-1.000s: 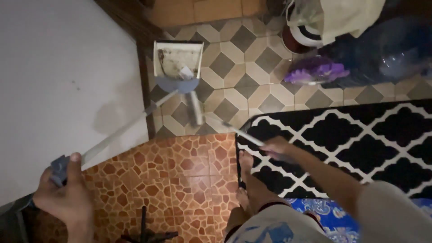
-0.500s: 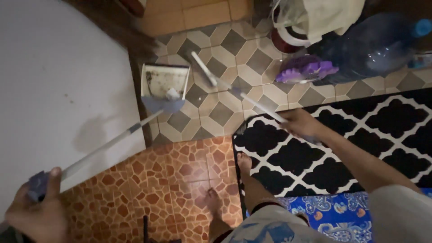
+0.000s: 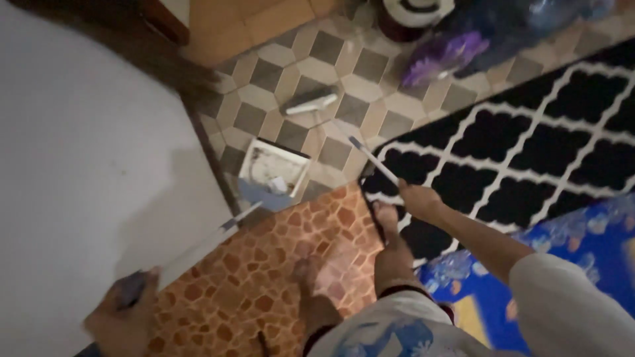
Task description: The person sweeps debris from the floor using a small broom and dustpan, moving between different sections of the room and clearing items aside to reach corners.
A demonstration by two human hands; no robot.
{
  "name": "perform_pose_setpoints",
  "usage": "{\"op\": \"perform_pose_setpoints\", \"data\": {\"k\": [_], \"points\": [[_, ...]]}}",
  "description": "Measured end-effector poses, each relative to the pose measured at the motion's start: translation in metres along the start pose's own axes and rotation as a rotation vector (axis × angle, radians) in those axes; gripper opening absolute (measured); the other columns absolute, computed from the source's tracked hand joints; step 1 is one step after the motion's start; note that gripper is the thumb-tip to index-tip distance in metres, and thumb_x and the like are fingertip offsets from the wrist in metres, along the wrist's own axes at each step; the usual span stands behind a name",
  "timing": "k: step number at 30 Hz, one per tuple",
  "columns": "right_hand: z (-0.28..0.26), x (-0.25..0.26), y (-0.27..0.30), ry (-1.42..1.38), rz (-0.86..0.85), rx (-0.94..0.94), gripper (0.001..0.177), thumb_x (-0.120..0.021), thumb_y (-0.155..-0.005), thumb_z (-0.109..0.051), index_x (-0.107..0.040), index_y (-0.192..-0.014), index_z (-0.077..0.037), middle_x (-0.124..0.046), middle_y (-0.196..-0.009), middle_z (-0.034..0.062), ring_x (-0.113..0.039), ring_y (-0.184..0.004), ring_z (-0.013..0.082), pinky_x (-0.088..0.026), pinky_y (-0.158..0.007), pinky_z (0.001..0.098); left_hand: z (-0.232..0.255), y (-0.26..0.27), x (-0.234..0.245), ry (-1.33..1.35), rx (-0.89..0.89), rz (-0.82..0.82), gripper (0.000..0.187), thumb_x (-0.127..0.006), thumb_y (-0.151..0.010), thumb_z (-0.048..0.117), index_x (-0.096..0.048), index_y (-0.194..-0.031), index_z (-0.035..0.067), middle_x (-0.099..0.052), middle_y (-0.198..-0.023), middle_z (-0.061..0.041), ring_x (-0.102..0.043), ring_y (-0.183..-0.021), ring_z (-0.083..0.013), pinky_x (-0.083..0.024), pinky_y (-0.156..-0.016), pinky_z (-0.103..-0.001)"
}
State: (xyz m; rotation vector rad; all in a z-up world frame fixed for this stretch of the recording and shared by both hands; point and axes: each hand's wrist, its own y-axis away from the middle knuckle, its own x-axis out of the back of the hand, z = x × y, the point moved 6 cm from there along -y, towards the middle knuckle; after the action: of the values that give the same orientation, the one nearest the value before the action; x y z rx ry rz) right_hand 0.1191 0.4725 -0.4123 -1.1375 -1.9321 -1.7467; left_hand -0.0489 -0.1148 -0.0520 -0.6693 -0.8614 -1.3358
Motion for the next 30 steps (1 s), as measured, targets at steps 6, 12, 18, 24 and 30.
{"op": "perform_pose_setpoints", "data": {"k": [6, 12, 18, 24, 30], "points": [[-0.039, -0.141, 0.138, 0.032, -0.08, -0.117, 0.065, -0.039, -0.1, -0.012, -0.017, -0.16, -0.005, -0.073, -0.098, 0.0177, -0.077, -0.076, 0.0343, -0.063, -0.065, 0.0484, -0.018, -0.022, 0.001, -0.288, -0.078, -0.206, 0.041, -0.082, -0.085, 0.044, -0.079, -0.104, 0.007, -0.074, -0.075, -0.013, -0.071, -0.065, -0.0227, -0.056, -0.069, -0.035], [-0.086, -0.147, 0.212, -0.265, -0.116, -0.414, 0.063, -0.044, -0.104, -0.031, -0.023, -0.163, -0.027, -0.073, -0.096, 0.0204, -0.075, -0.083, 0.0372, -0.062, -0.074, 0.0484, 0.0, -0.028, -0.03, -0.35, -0.285, -0.351, 0.044, -0.077, -0.085, 0.053, -0.079, -0.1, 0.012, -0.069, -0.063, -0.011, -0.068, -0.058, -0.0277, -0.053, -0.059, -0.039], [-0.093, -0.107, 0.151, -0.46, 0.334, -0.406, 0.051, -0.06, -0.095, -0.027, -0.053, -0.144, -0.015, -0.072, -0.099, 0.0243, -0.071, -0.09, 0.0444, -0.057, -0.08, 0.0543, 0.026, -0.028, -0.079, -0.307, -0.588, -0.335, 0.039, -0.074, -0.088, 0.05, -0.077, -0.097, 0.012, -0.072, -0.071, -0.012, -0.07, -0.065, -0.0339, -0.055, -0.06, -0.045], [-0.094, -0.097, 0.069, -0.497, 0.375, -0.433, 0.037, -0.066, -0.092, -0.028, -0.063, -0.122, -0.006, -0.072, -0.104, 0.0253, -0.069, -0.097, 0.0454, -0.056, -0.085, 0.0545, 0.034, -0.03, -0.135, -0.438, -0.687, -0.324, 0.041, -0.072, -0.088, 0.052, -0.076, -0.093, 0.012, -0.07, -0.068, -0.016, -0.069, -0.064, -0.0384, -0.054, -0.058, -0.048], [-0.143, -0.204, 0.076, -0.523, 0.184, -0.41, 0.04, -0.046, -0.105, -0.024, -0.054, -0.139, -0.004, -0.072, -0.105, 0.0264, -0.072, -0.093, 0.042, -0.058, -0.081, 0.0535, 0.04, -0.036, -0.167, -0.461, -0.736, -0.283, 0.048, -0.07, -0.092, 0.058, -0.074, -0.087, 0.01, -0.069, -0.067, -0.018, -0.069, -0.066, -0.0397, -0.053, -0.059, -0.049]]}}
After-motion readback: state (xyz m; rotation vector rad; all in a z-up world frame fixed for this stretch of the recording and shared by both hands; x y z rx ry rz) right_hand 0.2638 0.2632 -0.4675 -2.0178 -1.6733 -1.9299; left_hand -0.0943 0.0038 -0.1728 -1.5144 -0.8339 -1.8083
